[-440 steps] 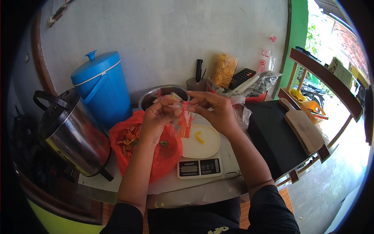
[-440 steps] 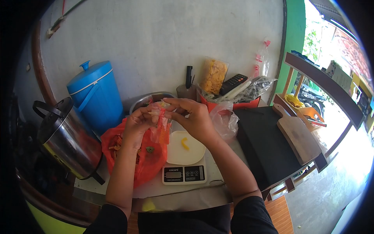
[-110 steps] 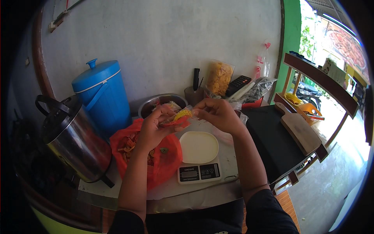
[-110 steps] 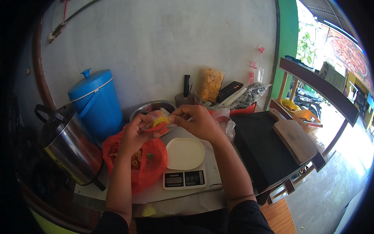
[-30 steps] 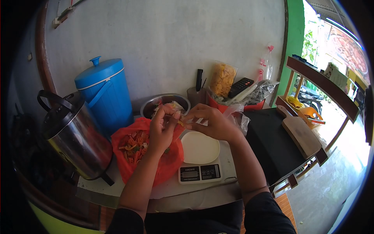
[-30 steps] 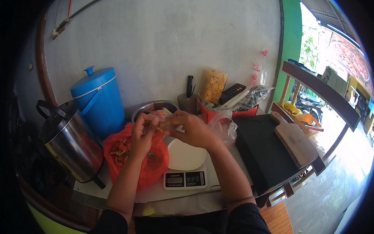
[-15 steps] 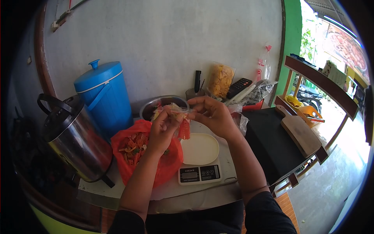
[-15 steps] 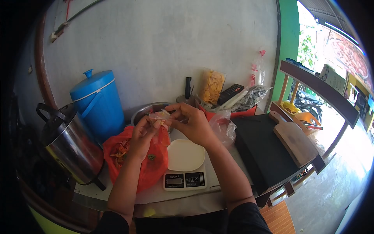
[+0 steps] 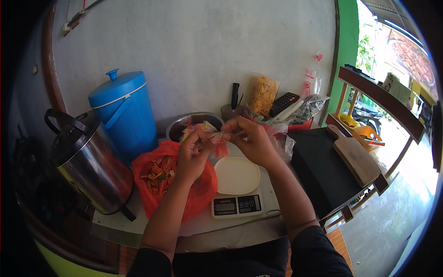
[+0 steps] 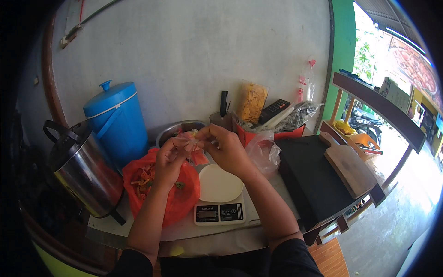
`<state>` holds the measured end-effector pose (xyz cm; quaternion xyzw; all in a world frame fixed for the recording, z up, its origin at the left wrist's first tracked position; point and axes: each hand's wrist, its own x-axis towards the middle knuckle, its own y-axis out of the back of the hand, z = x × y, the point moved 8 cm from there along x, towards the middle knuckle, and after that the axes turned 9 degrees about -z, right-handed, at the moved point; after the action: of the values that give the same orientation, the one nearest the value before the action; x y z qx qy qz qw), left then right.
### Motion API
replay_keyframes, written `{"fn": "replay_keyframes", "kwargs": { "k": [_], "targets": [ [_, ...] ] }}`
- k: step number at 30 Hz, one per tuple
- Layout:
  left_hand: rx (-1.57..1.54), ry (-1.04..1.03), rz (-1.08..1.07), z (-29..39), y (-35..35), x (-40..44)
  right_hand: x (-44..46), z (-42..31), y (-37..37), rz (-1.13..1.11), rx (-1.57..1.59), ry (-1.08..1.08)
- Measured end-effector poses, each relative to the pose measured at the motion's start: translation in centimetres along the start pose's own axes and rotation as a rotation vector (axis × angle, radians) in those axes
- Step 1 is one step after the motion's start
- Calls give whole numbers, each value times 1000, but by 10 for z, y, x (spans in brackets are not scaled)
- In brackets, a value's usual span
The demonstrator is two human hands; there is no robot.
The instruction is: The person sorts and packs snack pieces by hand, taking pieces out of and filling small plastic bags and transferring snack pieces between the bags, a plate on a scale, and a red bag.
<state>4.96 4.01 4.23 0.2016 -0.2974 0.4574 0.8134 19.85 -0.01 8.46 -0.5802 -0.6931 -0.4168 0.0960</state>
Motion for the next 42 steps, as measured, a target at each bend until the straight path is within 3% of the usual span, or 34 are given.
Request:
{"fn": "replay_keyframes", "kwargs": {
  "k": [9, 13, 16, 21, 28, 30, 36, 42],
  "targets": [
    [358, -24, 32, 18, 1, -1, -1, -11, -3, -13, -175, 59],
    [531, -127, 11, 32, -9, -1, -2, -12, -2, 6, -218, 102],
    [572, -144, -25, 33, -10, -1, -1, -7, -3, -29, -106, 84],
    [583, -139, -105, 32, -9, 0, 0, 19, -10, -154, 121, -130],
    [521, -112, -107, 31, -8, 0, 0, 34, -25, -285, 501, -188],
    [466, -75, -109, 30, -5, 0, 1, 33, -23, -243, 500, -203],
    [-108, 120, 67, 6, 8, 3, 2, 21, -2, 6, 356, -110],
    [-69, 105, 0, 1, 10, 1, -1, 12, 5, 48, 303, -111]
  ]
}}
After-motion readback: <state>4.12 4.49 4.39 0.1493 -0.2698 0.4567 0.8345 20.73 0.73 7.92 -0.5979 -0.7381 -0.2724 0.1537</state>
